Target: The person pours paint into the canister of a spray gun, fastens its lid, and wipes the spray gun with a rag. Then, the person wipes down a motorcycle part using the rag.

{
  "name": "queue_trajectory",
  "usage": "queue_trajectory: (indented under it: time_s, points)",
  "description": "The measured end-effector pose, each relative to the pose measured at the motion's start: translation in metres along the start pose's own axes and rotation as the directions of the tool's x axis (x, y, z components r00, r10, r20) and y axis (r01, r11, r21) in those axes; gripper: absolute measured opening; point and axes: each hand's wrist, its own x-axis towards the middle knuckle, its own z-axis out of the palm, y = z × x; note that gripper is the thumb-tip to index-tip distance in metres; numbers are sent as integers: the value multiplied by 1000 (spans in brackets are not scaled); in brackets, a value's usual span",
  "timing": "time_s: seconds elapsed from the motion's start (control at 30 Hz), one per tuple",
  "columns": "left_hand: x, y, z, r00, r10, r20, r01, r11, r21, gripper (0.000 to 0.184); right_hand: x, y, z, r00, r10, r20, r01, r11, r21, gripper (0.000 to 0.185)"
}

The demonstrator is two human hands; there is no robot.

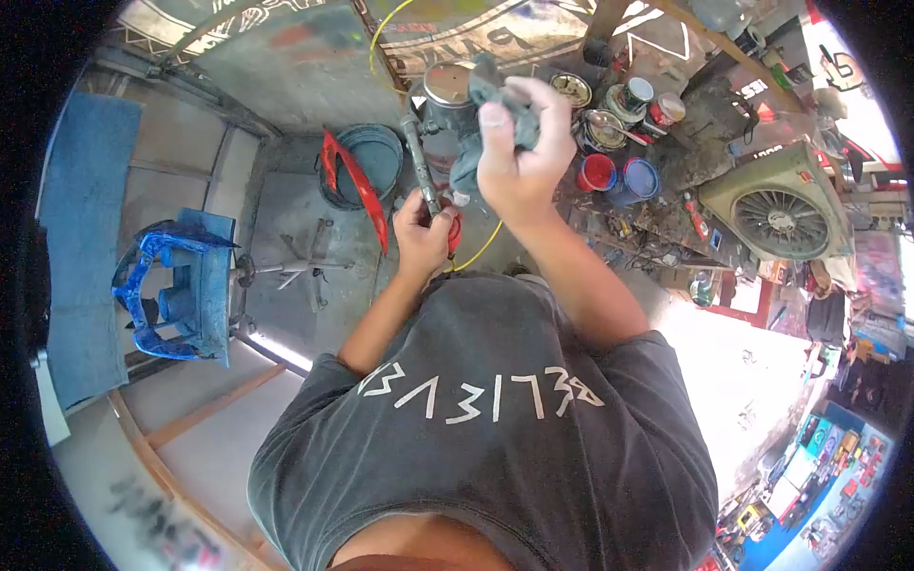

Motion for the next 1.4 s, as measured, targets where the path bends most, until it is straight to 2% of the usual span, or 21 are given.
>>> queue_trajectory:
  time_s: [0.03,0.13,0.2,0.23,0.3,0.43,0.53,0.6,0.63,0.73,0.83,0.87,0.9,0.93,1.0,1.07,1.13,1.23,1.3,1.4]
  points:
    - [2,3,6,999,8,-50,-9,1000,-11,25,1,0,-4,999,-23,40,23,1000,10,29]
    - [5,-9,14,997,33,-63,-32,999,18,23,25,3,-18,995,98,3,-98,995,7,22]
    - [2,-12,17,1000,-23,-6,23,1000,1,28,50,-2,-25,983,178,-37,-178,984,7,18]
    - [0,-12,19,998,-55,21,55,998,-7,31,61,-5,-29,952,303,37,-305,945,115,21]
    - [0,-15,27,1000,3,9,-4,999,37,30,84,12,-28,972,146,183,-159,986,58,26]
    - [-1,-9,42,1000,7,28,-7,1000,28,30,105,16,-26,851,-16,524,14,1000,7,33]
    - [-2,-15,51,998,58,-22,-56,995,80,29,102,21,-31,810,-140,570,154,988,25,34]
    - [-4,-10,58,999,-17,-43,17,1000,7,29,101,29,-36,772,-261,580,291,956,43,33]
    - [-4,-7,62,997,-52,-51,51,998,-30,29,101,33,-38,775,-259,576,265,961,77,32]
    - [-6,-11,67,997,22,-74,-19,999,40,30,97,42,-46,793,-259,551,188,965,184,26]
    - [-10,-10,74,997,17,-74,-14,999,43,31,90,44,-58,892,-79,445,-56,958,282,19]
    - [-10,-10,75,997,-16,-78,19,999,41,31,86,56,-64,888,80,452,-222,937,270,15]
    - [-10,-9,76,995,-49,-82,52,998,38,31,83,60,-67,916,166,365,-264,935,236,16]
    - [-11,-7,77,993,-81,-85,85,996,35,31,82,70,-71,918,261,299,-347,894,284,19]
    - [-11,0,79,984,-119,-130,126,991,46,32,85,82,-74,881,433,191,-472,787,397,24]
    - [-12,1,79,978,-121,-170,131,990,49,33,89,88,-77,802,586,114,-553,658,510,28]
    - [-12,-3,77,976,-87,-199,99,994,48,34,89,104,-80,738,667,101,-628,624,466,31]
    - [-14,-3,77,966,-80,-247,44,988,-146,28,72,142,-79,690,722,50,-683,626,377,34]
    - [-17,-2,77,965,-69,-251,42,993,-112,30,56,181,-76,659,752,18,-705,610,361,34]
    - [-20,-2,77,967,-51,-250,27,995,-97,32,38,233,-71,590,807,-36,-716,543,439,38]
